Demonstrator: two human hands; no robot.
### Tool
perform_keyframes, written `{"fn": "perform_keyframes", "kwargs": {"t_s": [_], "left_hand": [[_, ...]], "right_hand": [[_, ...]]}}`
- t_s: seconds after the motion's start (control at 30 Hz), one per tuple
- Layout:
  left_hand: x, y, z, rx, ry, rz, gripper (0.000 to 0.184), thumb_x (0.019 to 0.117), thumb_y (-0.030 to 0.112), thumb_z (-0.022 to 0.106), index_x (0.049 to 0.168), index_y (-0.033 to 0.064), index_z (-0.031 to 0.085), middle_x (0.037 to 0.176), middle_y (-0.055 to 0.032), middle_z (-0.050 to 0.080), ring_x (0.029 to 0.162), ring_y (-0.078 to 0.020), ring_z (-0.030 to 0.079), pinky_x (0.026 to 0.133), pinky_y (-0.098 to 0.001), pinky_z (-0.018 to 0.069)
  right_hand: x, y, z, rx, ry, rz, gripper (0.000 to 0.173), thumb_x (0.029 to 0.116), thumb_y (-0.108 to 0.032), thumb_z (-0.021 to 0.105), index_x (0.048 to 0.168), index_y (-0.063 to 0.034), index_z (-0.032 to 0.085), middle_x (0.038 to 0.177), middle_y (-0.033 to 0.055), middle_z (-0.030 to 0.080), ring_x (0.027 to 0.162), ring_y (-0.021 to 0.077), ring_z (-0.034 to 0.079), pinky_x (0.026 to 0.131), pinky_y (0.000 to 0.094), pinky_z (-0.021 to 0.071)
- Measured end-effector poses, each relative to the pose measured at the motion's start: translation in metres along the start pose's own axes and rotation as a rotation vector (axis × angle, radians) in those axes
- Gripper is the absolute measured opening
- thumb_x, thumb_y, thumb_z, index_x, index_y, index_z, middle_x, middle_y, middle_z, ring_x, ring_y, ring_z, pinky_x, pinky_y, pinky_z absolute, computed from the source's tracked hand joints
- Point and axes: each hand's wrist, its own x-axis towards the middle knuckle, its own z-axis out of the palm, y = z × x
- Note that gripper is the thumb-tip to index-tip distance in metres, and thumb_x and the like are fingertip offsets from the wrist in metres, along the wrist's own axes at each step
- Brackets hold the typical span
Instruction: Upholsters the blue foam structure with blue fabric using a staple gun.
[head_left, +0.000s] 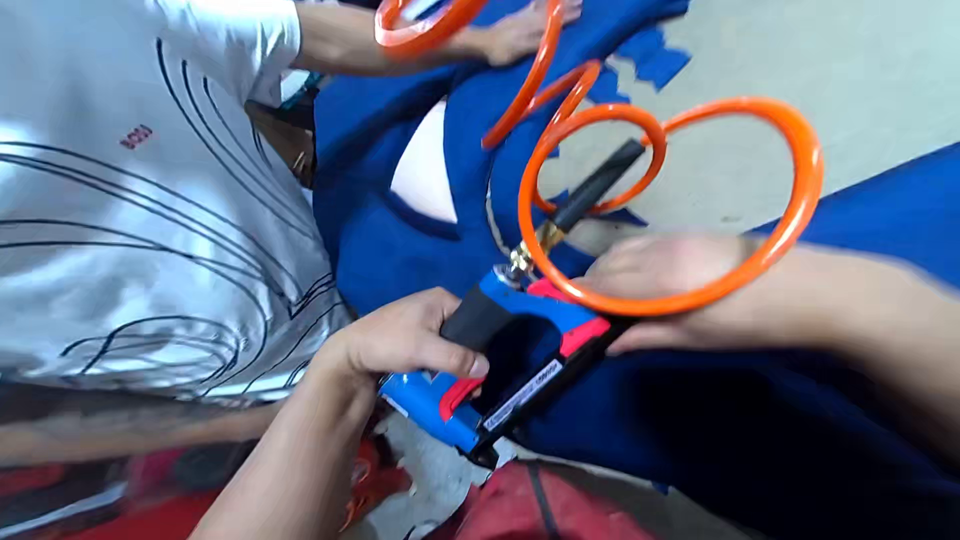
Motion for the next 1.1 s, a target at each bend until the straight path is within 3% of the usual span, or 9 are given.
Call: {"fn": "perform_keyframes", "kwargs": {"t_s": [0.1, 0.17, 0.3, 0.6, 0.7, 0.77, 0.9, 1.03, 1.1], "left_hand": [[-0.002, -0.038, 0.002, -0.302, -0.071, 0.127, 0.023, 0.088, 0.026, 0.078, 0.097, 0.0058, 0.072, 0.082, -0.0132, 0.076, 0.071, -0.0257, 0.077, 0.066, -0.0438, 0.067], [0.008, -0.055, 0.009, -0.441, -0.122, 0.239, 0.021, 0.0901, 0.024, 0.077, 0.102, 0.007, 0.071, 0.084, -0.0124, 0.077, 0.072, -0.0248, 0.077, 0.066, -0.0423, 0.0669], [0.035, -0.079, 0.028, -0.538, -0.217, 0.482, 0.021, 0.0983, 0.027, 0.069, 0.115, 0.0164, 0.073, 0.096, 0.0019, 0.078, 0.082, -0.0063, 0.075, 0.074, -0.0239, 0.0639], [0.053, -0.088, 0.04, -0.622, -0.149, 0.532, 0.029, 0.0981, 0.025, 0.067, 0.126, 0.0184, 0.071, 0.108, 0.0072, 0.075, 0.096, 0.0004, 0.07, 0.085, -0.019, 0.0582], [0.054, -0.082, 0.047, -0.717, -0.141, 0.521, 0.025, 0.099, 0.021, 0.065, 0.122, 0.0118, 0.069, 0.1, 0.0007, 0.076, 0.086, -0.0056, 0.073, 0.075, -0.0232, 0.0624], [0.056, -0.076, 0.052, -0.715, -0.049, 0.532, 0.024, 0.0977, 0.022, 0.066, 0.117, 0.0093, 0.07, 0.095, -0.0031, 0.076, 0.08, -0.0093, 0.074, 0.07, -0.0269, 0.064], [0.039, -0.067, 0.059, -0.443, 0.179, 0.531, 0.025, 0.0922, 0.031, 0.076, 0.115, 0.0206, 0.072, 0.093, 0.0059, 0.075, 0.079, -0.0023, 0.071, 0.071, -0.0221, 0.0613], [0.012, -0.055, 0.046, -0.346, 0.453, 0.381, 0.024, 0.0893, 0.032, 0.079, 0.101, 0.0119, 0.074, 0.079, -0.0108, 0.075, 0.068, -0.0215, 0.075, 0.064, -0.0384, 0.0658], [0.0, -0.054, 0.037, -0.295, 0.674, 0.34, 0.029, 0.0862, 0.038, 0.08, 0.098, 0.0124, 0.074, 0.076, -0.0106, 0.074, 0.064, -0.0215, 0.074, 0.06, -0.0382, 0.0649]], "right_hand": [[-0.001, 0.01, -0.023, -0.014, 0.158, 0.06, 0.025, 0.0905, -0.038, 0.07, 0.1, -0.0154, 0.074, 0.095, 0.0002, 0.07, 0.088, 0.0113, 0.066, 0.076, 0.0313, 0.0553], [0.003, 0.007, -0.034, 0.051, 0.217, 0.233, 0.03, 0.0926, -0.035, 0.075, 0.107, -0.0092, 0.074, 0.1, 0.0033, 0.069, 0.091, 0.0109, 0.063, 0.079, 0.0283, 0.0509], [0.004, 0.031, -0.011, 0.263, 0.387, 0.313, 0.063, 0.082, -0.058, 0.075, 0.13, -0.0181, 0.064, 0.115, -0.0096, 0.068, 0.103, -0.0055, 0.063, 0.089, 0.0149, 0.0543], [0.003, 0.044, -0.008, 0.339, 0.331, 0.511, 0.063, 0.0793, -0.057, 0.078, 0.129, -0.0209, 0.063, 0.113, -0.0089, 0.069, 0.102, -0.0041, 0.065, 0.086, 0.0156, 0.0554], [0.004, 0.033, -0.005, 0.193, 0.296, 0.439, 0.08, 0.0825, -0.061, 0.074, 0.148, -0.0204, 0.052, 0.127, -0.0041, 0.065, 0.115, 0.0039, 0.062, 0.097, 0.0255, 0.0545], [0.011, 0.006, 0.015, 0.146, 0.267, 0.349, 0.101, 0.08, -0.061, 0.077, 0.159, -0.0125, 0.037, 0.139, 0.0089, 0.06, 0.119, 0.02, 0.061, 0.097, 0.0415, 0.0542], [0.014, -0.037, 0.041, 0.314, 0.267, 0.176, 0.1, 0.0827, -0.058, 0.078, 0.162, -0.0145, 0.033, 0.147, 0.0112, 0.048, 0.11, 0.0128, 0.063, 0.075, 0.0257, 0.0581], [0.011, -0.008, 0.032, 0.319, 0.209, 0.272, 0.082, 0.0956, -0.054, 0.064, 0.163, -0.0181, 0.032, 0.163, 0.0017, 0.041, 0.139, 0.0147, 0.051, 0.109, 0.0387, 0.0493], [0.007, 0.019, 0.032, 0.158, 0.128, 0.408, 0.066, 0.1031, -0.05, 0.053, 0.157, -0.0136, 0.042, 0.158, 0.0054, 0.048, 0.14, 0.0199, 0.052, 0.113, 0.0463, 0.0462]]}}
